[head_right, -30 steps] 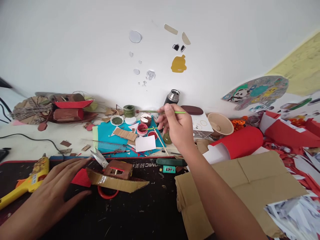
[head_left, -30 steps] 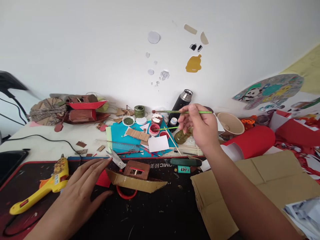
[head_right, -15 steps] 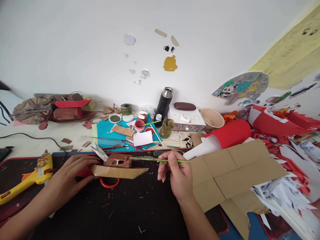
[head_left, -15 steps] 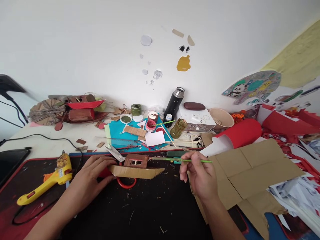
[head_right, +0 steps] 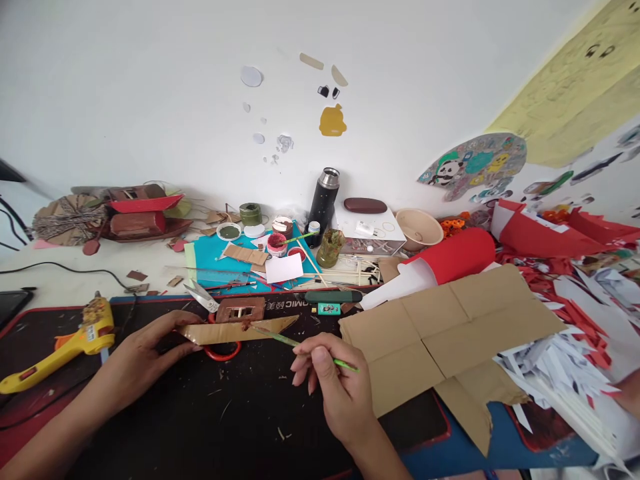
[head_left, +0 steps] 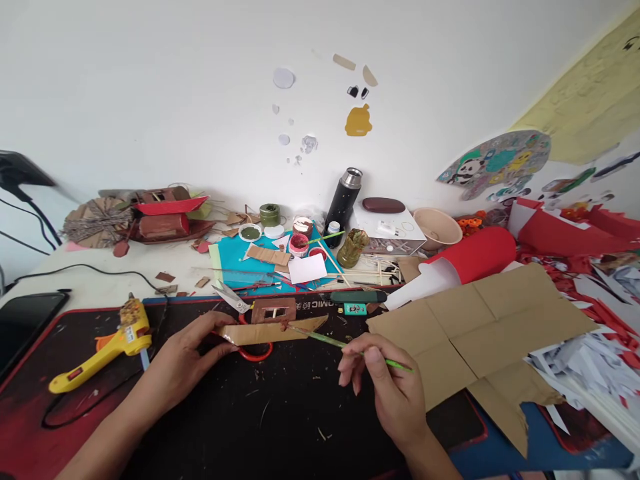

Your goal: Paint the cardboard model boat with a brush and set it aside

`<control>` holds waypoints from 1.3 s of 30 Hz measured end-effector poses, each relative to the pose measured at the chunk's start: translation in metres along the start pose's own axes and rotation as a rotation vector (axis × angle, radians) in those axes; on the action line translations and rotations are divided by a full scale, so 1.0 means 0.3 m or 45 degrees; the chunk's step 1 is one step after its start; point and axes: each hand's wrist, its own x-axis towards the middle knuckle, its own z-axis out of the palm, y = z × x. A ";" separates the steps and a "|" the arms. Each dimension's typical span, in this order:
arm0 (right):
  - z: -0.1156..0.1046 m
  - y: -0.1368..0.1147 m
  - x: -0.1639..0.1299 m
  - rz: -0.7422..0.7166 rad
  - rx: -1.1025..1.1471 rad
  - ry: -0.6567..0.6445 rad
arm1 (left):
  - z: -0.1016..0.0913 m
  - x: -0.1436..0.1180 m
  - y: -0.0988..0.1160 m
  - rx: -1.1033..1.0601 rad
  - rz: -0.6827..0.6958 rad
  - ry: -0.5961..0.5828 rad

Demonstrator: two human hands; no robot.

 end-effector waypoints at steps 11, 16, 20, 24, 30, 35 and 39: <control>0.032 0.059 -0.050 -0.048 -0.123 -0.013 | 0.006 -0.008 -0.013 -0.007 0.084 0.024; 0.052 0.050 -0.041 -0.106 -0.200 -0.088 | 0.004 -0.010 -0.021 0.000 0.043 0.025; 0.068 0.046 -0.038 -0.146 -0.255 -0.123 | 0.003 -0.010 -0.013 -0.012 -0.003 0.021; 0.067 0.051 -0.035 -0.113 -0.279 -0.115 | 0.001 -0.011 -0.008 -0.024 -0.061 0.012; 0.028 0.077 -0.035 -0.082 -0.270 -0.021 | -0.004 -0.008 -0.001 -0.025 -0.092 0.001; 0.011 0.081 -0.043 -0.061 -0.185 0.056 | -0.008 -0.005 0.008 -0.028 -0.134 -0.006; 0.038 0.070 -0.040 -0.099 -0.198 -0.026 | -0.006 -0.006 0.005 -0.039 -0.168 -0.011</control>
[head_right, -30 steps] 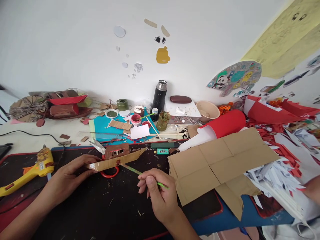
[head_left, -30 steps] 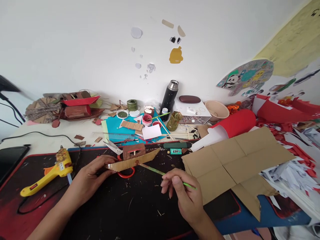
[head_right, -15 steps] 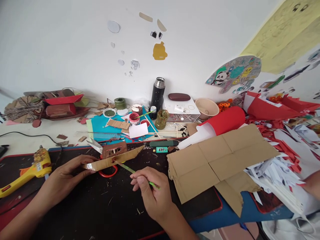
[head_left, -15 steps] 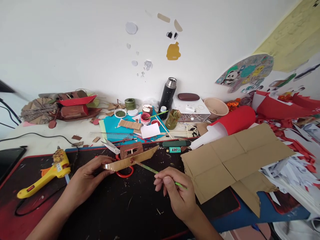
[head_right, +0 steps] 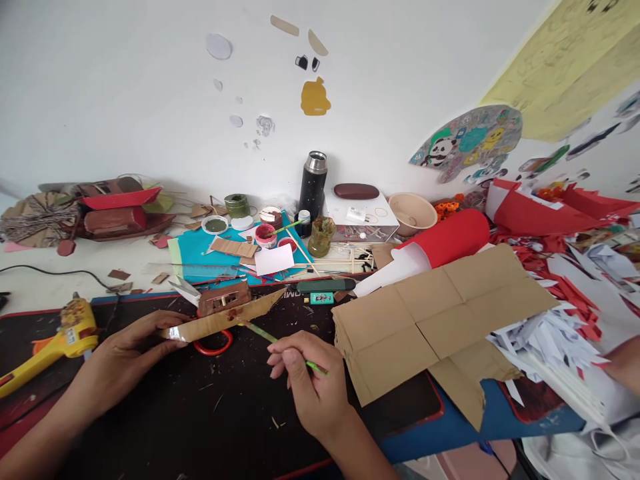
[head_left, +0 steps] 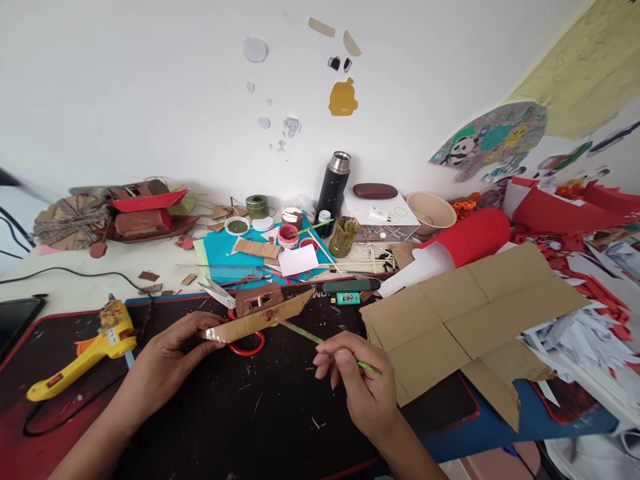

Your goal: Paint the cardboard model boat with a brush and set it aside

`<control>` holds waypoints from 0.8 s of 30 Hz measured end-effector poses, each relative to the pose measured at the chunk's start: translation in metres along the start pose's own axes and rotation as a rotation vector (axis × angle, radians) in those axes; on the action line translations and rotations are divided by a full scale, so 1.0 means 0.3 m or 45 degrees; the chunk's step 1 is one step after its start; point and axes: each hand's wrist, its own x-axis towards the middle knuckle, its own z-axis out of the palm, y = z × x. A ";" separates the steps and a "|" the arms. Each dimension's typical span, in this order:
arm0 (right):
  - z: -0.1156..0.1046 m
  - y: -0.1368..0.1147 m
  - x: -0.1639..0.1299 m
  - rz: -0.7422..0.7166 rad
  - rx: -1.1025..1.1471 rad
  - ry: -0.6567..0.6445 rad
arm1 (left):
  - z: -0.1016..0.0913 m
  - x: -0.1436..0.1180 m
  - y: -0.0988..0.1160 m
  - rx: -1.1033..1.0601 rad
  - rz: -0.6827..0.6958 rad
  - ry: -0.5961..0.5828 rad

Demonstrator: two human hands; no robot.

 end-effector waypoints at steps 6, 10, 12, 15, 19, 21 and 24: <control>0.019 0.008 0.019 -0.033 -0.070 -0.053 | -0.005 0.001 0.003 -0.018 -0.043 -0.020; -0.007 0.022 0.019 0.001 -0.056 0.019 | -0.010 0.005 0.009 -0.034 -0.081 -0.020; -0.021 0.025 0.019 0.020 -0.053 0.052 | -0.012 0.006 0.010 -0.030 -0.086 -0.017; -0.037 0.030 0.021 0.033 -0.049 0.109 | -0.013 0.008 0.011 -0.011 -0.090 -0.012; -0.052 0.035 0.022 0.042 -0.032 0.194 | -0.016 0.010 0.019 0.002 -0.100 -0.016; -0.054 0.034 0.020 0.042 -0.019 0.209 | -0.017 0.011 0.024 0.001 -0.108 -0.023; -0.044 0.028 0.015 0.041 -0.011 0.168 | -0.019 0.011 0.030 -0.006 -0.117 -0.024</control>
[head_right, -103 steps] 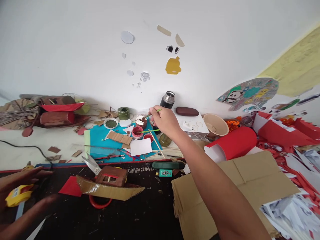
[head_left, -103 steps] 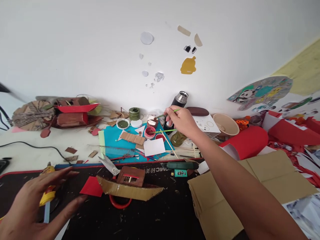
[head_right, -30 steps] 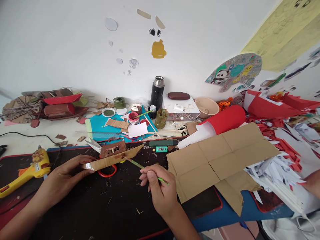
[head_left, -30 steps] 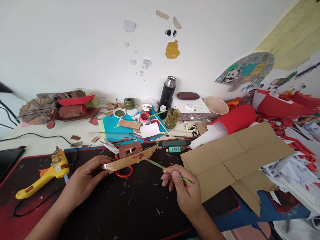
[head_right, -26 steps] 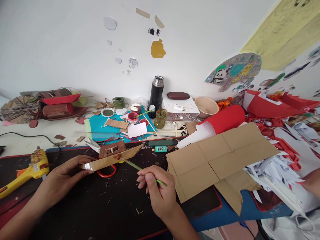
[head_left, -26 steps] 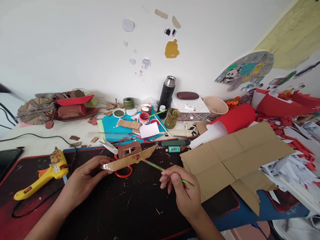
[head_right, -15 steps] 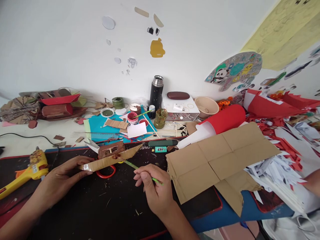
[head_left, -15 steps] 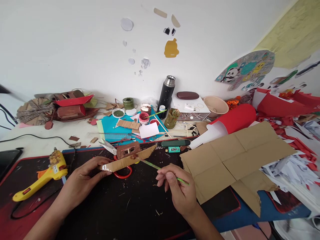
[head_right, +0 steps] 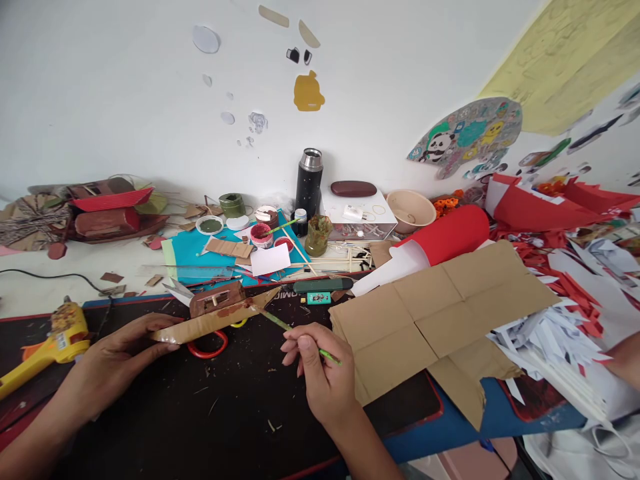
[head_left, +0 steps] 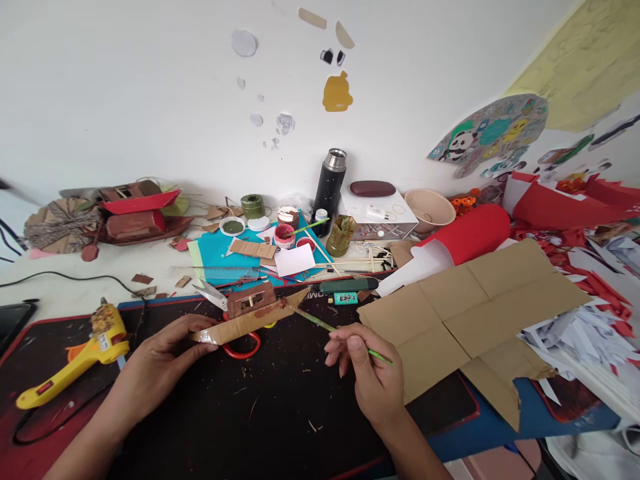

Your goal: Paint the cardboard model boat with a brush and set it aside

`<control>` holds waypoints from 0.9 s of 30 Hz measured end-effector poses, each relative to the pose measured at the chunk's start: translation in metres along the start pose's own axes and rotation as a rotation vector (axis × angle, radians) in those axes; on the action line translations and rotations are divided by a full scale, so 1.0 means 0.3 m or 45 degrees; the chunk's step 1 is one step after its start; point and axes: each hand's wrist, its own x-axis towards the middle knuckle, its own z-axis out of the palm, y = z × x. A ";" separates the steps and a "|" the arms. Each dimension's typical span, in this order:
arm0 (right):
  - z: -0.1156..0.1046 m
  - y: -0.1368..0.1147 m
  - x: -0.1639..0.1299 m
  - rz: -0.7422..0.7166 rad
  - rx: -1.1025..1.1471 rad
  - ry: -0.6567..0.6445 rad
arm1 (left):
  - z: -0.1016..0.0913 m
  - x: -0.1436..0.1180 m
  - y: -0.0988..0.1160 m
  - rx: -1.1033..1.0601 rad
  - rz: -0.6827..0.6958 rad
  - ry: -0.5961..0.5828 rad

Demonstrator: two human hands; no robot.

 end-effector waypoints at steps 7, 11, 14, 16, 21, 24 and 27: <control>0.038 -0.014 -0.002 -0.066 -0.066 -0.181 | 0.000 0.000 -0.010 0.008 -0.005 0.003; 0.023 -0.010 0.004 -0.042 -0.066 -0.126 | 0.001 0.002 -0.025 0.002 -0.024 0.019; 0.003 -0.003 0.008 -0.006 -0.041 -0.062 | 0.003 0.003 -0.036 -0.003 -0.039 0.026; -0.010 0.002 0.011 0.012 -0.033 -0.022 | 0.005 0.003 -0.042 -0.011 -0.054 0.036; -0.035 0.010 0.018 0.035 -0.014 0.077 | 0.005 0.005 -0.049 -0.026 -0.078 0.015; -0.034 0.008 0.018 0.036 0.013 0.095 | 0.001 0.006 -0.045 -0.021 -0.066 0.020; -0.017 0.004 0.014 0.018 0.021 0.033 | -0.004 0.008 -0.035 -0.014 -0.044 0.016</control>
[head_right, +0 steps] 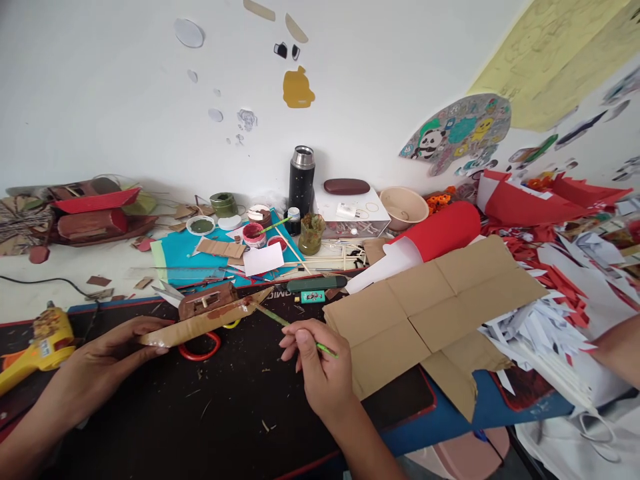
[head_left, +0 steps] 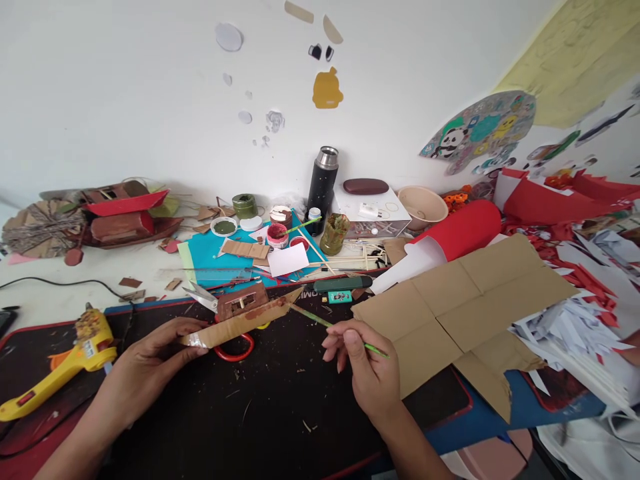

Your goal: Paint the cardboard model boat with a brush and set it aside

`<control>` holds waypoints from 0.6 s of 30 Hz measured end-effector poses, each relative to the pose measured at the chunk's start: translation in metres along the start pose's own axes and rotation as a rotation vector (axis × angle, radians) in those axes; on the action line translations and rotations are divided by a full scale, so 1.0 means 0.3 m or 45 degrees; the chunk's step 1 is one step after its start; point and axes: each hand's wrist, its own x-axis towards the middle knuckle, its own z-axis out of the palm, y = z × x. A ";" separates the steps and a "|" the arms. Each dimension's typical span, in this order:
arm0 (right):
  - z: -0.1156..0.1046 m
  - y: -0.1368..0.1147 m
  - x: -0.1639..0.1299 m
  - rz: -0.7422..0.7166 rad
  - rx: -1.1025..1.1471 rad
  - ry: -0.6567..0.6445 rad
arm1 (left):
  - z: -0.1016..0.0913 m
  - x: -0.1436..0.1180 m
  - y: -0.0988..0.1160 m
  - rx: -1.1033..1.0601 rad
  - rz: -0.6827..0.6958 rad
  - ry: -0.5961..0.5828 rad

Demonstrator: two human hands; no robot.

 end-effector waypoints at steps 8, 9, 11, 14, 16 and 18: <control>0.046 -0.009 -0.006 -0.067 -0.008 -0.194 | 0.007 0.001 0.007 -0.004 -0.112 0.004; 0.044 -0.008 -0.005 -0.063 -0.008 -0.194 | 0.007 0.000 0.005 -0.005 -0.124 0.001; 0.036 -0.003 -0.003 -0.038 0.003 -0.150 | 0.007 0.000 0.002 -0.009 -0.141 0.002; 0.018 0.005 0.001 0.002 0.025 -0.051 | 0.005 0.000 -0.002 -0.025 -0.145 0.008; 0.007 0.009 0.004 0.011 0.028 -0.014 | 0.006 0.000 -0.004 -0.032 -0.138 0.007; -0.002 0.011 0.008 0.013 0.026 0.007 | 0.008 0.000 -0.006 -0.032 -0.141 0.011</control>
